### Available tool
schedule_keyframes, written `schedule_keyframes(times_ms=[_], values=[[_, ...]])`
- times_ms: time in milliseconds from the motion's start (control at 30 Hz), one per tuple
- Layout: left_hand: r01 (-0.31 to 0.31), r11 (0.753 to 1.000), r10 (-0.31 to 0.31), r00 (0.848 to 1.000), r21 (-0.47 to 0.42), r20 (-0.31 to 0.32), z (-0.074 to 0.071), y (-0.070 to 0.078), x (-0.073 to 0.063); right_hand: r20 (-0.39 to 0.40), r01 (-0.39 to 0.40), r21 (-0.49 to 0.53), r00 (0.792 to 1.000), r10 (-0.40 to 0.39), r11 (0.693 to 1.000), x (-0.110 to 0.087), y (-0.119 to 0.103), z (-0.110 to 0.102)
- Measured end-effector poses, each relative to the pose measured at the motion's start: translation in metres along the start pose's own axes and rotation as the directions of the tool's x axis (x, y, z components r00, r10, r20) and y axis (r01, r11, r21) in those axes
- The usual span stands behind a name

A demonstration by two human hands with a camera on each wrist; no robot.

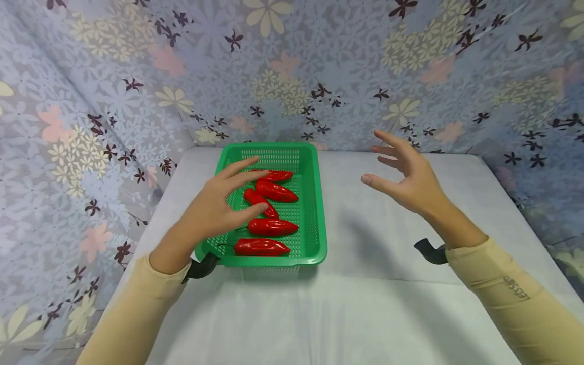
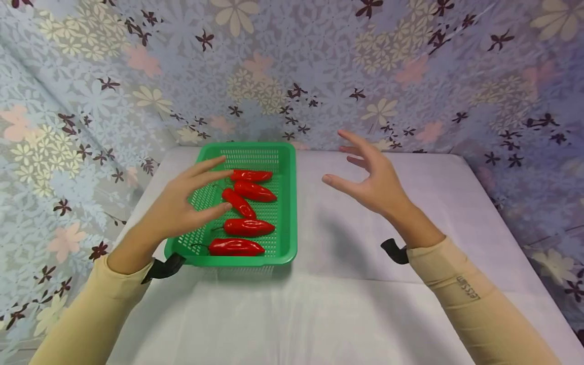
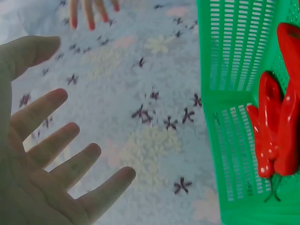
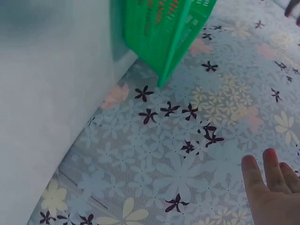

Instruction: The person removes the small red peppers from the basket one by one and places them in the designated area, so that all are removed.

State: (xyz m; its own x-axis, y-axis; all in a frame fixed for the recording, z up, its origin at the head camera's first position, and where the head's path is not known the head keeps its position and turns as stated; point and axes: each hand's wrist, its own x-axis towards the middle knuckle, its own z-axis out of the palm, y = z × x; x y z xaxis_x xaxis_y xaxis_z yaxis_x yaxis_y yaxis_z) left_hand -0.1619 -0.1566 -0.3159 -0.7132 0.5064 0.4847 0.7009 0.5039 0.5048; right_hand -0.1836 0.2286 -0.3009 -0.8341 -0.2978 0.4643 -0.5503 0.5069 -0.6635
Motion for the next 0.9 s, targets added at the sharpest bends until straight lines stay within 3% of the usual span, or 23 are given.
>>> schedule_keyframes(times_ms=[300,567,900], values=[[0.095,0.995,-0.099,0.987,-0.035,-0.125,-0.005,-0.021,-0.039,0.031,-0.026,0.104,0.999,0.022,0.994,0.005,0.001,0.003],[0.198,0.979,-0.205,0.965,-0.059,-0.164,-0.006,-0.037,-0.072,0.063,-0.097,0.141,0.994,0.088,0.985,0.018,0.002,0.009],[0.326,0.942,-0.336,0.923,-0.081,-0.188,0.006,-0.054,-0.104,0.169,-0.165,0.189,0.977,0.133,0.968,0.047,-0.002,0.035]])
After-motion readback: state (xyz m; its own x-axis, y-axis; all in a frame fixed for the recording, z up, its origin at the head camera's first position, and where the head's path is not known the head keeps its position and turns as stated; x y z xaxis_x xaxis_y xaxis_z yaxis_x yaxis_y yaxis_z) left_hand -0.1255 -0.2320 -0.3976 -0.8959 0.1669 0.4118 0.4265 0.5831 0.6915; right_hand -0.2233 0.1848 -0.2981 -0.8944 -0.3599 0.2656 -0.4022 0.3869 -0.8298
